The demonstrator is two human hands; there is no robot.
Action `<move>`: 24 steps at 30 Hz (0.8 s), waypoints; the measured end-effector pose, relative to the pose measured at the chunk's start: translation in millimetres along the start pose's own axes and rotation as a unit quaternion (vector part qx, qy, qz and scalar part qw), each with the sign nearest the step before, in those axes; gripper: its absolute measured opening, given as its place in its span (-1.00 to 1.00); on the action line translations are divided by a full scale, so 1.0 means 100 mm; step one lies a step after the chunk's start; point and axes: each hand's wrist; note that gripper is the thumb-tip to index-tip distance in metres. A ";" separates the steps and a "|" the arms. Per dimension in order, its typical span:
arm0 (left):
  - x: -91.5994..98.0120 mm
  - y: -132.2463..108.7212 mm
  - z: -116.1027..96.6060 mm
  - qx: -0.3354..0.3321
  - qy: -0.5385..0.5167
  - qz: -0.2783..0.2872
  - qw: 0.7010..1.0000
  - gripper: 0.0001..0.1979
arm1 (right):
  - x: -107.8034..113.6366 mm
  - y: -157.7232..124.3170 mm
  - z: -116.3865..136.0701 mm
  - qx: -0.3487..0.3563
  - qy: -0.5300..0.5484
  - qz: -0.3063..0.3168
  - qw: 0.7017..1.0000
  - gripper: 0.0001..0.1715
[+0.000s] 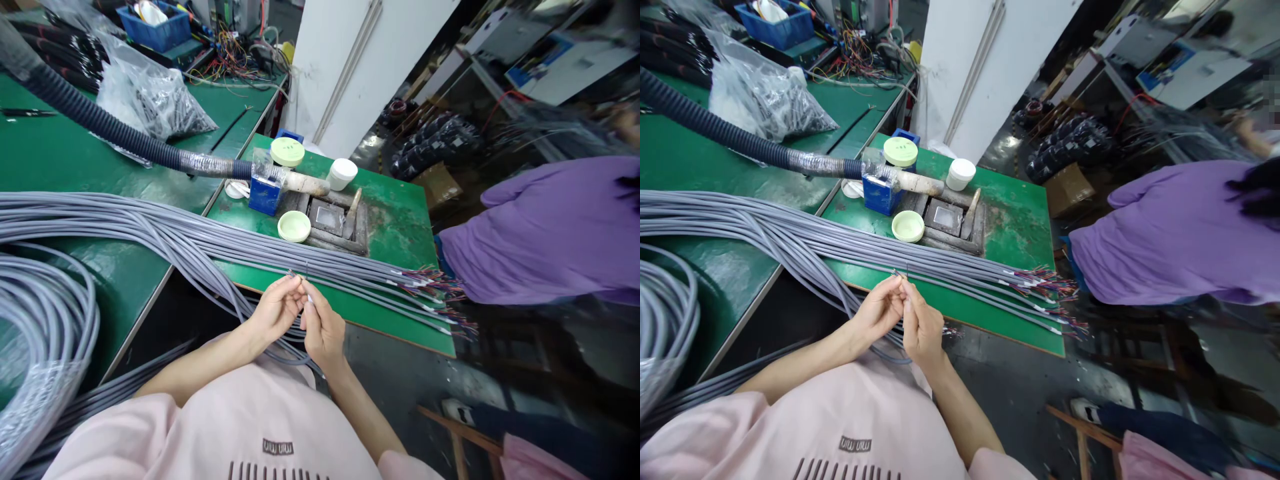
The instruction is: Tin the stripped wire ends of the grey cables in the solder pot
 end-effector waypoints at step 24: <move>0.15 -0.01 -0.01 -0.248 0.303 -0.053 0.919 -0.86 | 0.09 0.16 0.00 0.053 -0.136 0.032 0.989 -0.55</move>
Point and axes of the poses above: each hand's wrist, its own y-axis towards the middle knuckle, its own x-axis out of the back of the hand, z = x × y, and after that the axes turned 4 degrees about -x, right-handed
